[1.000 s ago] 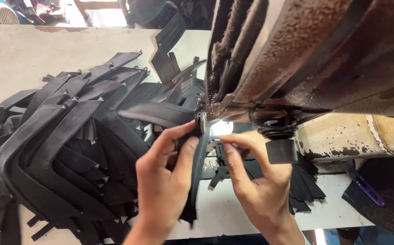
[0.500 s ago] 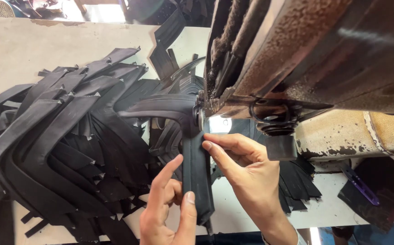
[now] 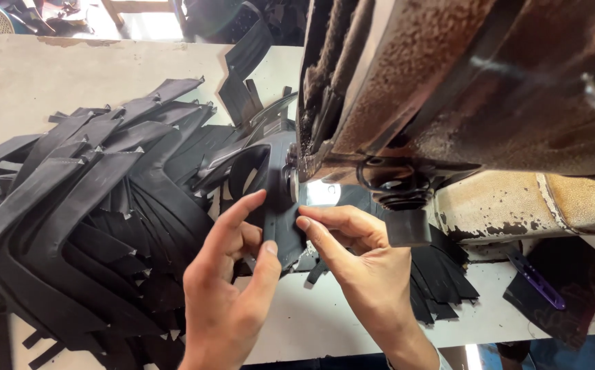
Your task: Sew the edges of black leather shoe components using an industrial sewing machine.
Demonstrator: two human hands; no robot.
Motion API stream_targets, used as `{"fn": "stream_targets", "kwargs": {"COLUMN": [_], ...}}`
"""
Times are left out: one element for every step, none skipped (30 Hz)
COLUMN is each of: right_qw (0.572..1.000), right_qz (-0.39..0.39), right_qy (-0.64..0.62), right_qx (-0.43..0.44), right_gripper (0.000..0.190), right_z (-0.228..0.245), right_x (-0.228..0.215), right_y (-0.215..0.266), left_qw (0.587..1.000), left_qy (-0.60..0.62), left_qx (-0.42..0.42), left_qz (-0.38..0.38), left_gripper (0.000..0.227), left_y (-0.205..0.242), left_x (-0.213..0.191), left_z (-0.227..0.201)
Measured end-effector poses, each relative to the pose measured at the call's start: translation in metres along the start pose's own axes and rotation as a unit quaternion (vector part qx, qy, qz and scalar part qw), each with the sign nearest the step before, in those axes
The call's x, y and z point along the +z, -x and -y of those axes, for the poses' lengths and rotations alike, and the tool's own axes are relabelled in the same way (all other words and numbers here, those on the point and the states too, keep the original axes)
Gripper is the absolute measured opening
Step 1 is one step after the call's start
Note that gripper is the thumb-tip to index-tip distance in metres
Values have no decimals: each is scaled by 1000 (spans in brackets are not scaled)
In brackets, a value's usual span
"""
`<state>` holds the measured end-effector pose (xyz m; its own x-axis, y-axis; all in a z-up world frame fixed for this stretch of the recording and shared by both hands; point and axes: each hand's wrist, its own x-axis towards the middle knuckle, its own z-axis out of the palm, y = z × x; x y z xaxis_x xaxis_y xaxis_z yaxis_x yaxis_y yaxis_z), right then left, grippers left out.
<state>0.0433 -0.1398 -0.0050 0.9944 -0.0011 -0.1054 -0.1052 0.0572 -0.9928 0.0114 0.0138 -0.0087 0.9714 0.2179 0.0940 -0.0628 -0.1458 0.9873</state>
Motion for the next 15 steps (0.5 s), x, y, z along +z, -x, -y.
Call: {"fn": "stream_targets", "kwargs": {"right_qw": [1000,1000,1000,1000,1000,1000,1000,1000,1000,1000,999,999,996,991,991], "right_qz": [-4,-7,-8,-10,-12,-13,-12,-11,-11,-24,-37,-37,-50,-63,-63], "right_qy": [0,1,0,4,8,8,8,7,7,12,17,16,58,100,100], "right_qx": [3,6,5,5,5,5,1,-3,-2,-7,-12,-11,-39,-67,-66], "right_gripper": [18,19,19,19,19,19,18,17,17,16,16,16,13,10,10], "right_z": [-1,-1,0,1,1,3,4,4,6,9,11,13,14,16,13], "right_x": [-1,-2,-2,-2,-2,-3,-4,-4,-6,-8,-9,-12,-16,-20,-23], "right_y": [0,0,-1,-2,-2,-3,-2,-2,-4,-6,-10,-14,-16,-19,-24], "left_qw": [1000,1000,1000,998,994,994,988,978,978,976,973,974,980,985,985], "left_qy": [11,22,22,58,94,94,144,194,194,207,221,220,194,168,168], "left_qx": [-4,-8,-7,-26,-45,-45,-56,-67,-68,-62,-56,-57,-49,-40,-41], "left_qz": [4,8,9,14,20,20,23,25,26,24,22,23,15,7,8], "left_gripper": [53,52,52,51,49,49,47,45,45,41,37,37,34,31,31], "left_y": [-5,-10,-16,-22,-27,-31,-34,-36,-36,-37,-38,-39,-40,-40,-41], "left_x": [1,1,3,4,6,8,11,13,17,20,23,24,25,27,27], "left_z": [-1,-3,-1,0,2,0,-1,-3,-1,0,1,1,1,0,0]}}
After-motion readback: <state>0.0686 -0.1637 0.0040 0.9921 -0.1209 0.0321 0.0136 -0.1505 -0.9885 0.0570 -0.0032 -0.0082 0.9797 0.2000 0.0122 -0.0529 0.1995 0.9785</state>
